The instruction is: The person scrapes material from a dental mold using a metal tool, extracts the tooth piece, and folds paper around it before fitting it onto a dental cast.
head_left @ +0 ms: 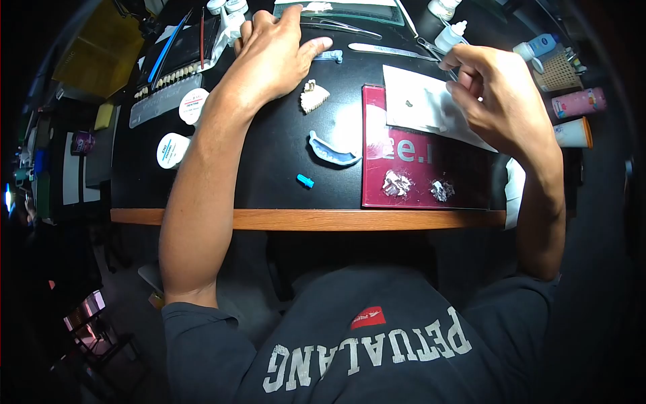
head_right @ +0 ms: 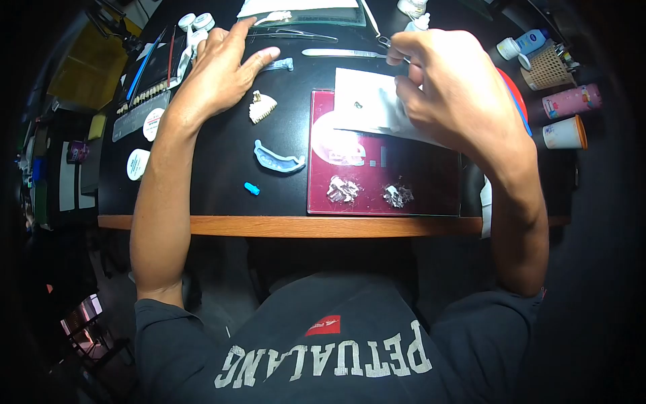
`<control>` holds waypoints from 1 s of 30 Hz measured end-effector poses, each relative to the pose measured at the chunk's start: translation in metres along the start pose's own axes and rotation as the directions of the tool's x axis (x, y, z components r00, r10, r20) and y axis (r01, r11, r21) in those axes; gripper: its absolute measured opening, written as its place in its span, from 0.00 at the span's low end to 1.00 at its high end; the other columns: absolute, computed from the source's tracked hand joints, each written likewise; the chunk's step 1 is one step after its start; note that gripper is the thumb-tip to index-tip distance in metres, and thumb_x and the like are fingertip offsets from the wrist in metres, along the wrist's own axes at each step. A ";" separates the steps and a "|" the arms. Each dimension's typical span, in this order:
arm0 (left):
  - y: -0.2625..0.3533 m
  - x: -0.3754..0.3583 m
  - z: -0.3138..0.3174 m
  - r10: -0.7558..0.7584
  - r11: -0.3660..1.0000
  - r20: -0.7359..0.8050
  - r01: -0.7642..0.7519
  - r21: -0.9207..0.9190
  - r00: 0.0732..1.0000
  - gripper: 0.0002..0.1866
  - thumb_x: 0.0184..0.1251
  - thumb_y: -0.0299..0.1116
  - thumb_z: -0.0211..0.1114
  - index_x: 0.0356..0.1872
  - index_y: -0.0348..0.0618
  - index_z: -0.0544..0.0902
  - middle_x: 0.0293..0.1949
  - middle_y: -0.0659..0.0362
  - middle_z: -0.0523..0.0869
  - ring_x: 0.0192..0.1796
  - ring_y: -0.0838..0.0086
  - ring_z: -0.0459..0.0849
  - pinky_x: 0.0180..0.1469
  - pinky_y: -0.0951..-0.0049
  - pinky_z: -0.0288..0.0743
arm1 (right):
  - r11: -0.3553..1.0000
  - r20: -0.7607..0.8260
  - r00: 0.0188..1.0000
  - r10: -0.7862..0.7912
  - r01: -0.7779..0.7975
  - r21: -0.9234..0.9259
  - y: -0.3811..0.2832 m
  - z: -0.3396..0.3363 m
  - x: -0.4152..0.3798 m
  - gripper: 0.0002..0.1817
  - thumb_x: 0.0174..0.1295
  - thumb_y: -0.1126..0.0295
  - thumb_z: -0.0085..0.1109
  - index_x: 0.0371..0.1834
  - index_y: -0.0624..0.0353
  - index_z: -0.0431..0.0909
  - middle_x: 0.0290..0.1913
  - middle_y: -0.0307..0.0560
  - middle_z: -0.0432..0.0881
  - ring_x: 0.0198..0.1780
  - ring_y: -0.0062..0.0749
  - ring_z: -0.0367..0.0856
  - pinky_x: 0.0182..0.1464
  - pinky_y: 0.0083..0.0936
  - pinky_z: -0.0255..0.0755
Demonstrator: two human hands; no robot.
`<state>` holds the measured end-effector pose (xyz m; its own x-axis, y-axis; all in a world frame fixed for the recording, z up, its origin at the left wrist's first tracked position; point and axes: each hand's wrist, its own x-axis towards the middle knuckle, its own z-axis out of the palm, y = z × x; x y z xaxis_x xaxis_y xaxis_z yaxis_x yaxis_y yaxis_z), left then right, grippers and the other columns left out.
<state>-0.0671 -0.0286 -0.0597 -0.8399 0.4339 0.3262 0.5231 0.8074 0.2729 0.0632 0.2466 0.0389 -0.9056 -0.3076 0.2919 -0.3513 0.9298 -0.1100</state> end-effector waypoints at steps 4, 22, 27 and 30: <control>0.001 0.001 -0.015 -0.014 0.977 0.005 0.015 -0.214 1.000 0.27 0.77 0.43 0.71 0.71 0.43 0.81 0.49 0.49 0.85 0.50 0.66 0.85 0.56 0.65 0.80 | 0.990 0.062 0.996 0.070 -0.077 0.121 -0.004 -0.009 -0.015 0.10 0.56 0.79 0.67 0.41 0.69 0.86 0.28 0.51 0.82 0.30 0.42 0.85 0.39 0.33 0.80; 0.024 -0.011 -0.058 0.292 0.883 0.355 -0.108 -0.457 0.888 0.24 0.58 0.17 0.68 0.58 0.41 0.86 0.36 0.60 0.82 0.44 0.72 0.83 0.55 0.67 0.79 | 0.966 -0.086 0.989 0.123 -0.099 0.239 -0.008 0.004 -0.032 0.08 0.59 0.78 0.63 0.40 0.64 0.88 0.33 0.46 0.87 0.31 0.25 0.85 0.29 0.22 0.73; 0.022 -0.009 -0.055 0.292 0.883 0.378 -0.096 -0.459 0.879 0.23 0.60 0.17 0.67 0.58 0.40 0.86 0.33 0.60 0.81 0.42 0.71 0.84 0.55 0.66 0.79 | 0.964 -0.084 0.990 0.117 -0.093 0.251 -0.007 0.004 -0.034 0.09 0.60 0.78 0.64 0.41 0.64 0.88 0.33 0.48 0.88 0.33 0.26 0.87 0.30 0.22 0.75; 0.024 -0.009 -0.057 0.280 0.888 0.389 -0.082 -0.453 0.878 0.23 0.60 0.17 0.67 0.58 0.39 0.86 0.34 0.60 0.82 0.42 0.71 0.84 0.56 0.66 0.80 | 0.962 -0.068 0.988 0.141 -0.121 0.246 -0.006 0.002 -0.035 0.09 0.60 0.78 0.63 0.41 0.65 0.88 0.34 0.49 0.88 0.33 0.28 0.88 0.30 0.22 0.76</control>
<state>-0.0383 -0.0356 -0.0049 -0.6473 0.7622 0.0109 0.5991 0.4999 0.6255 0.0965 0.2509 0.0279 -0.9278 -0.1586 0.3376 -0.2871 0.8815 -0.3749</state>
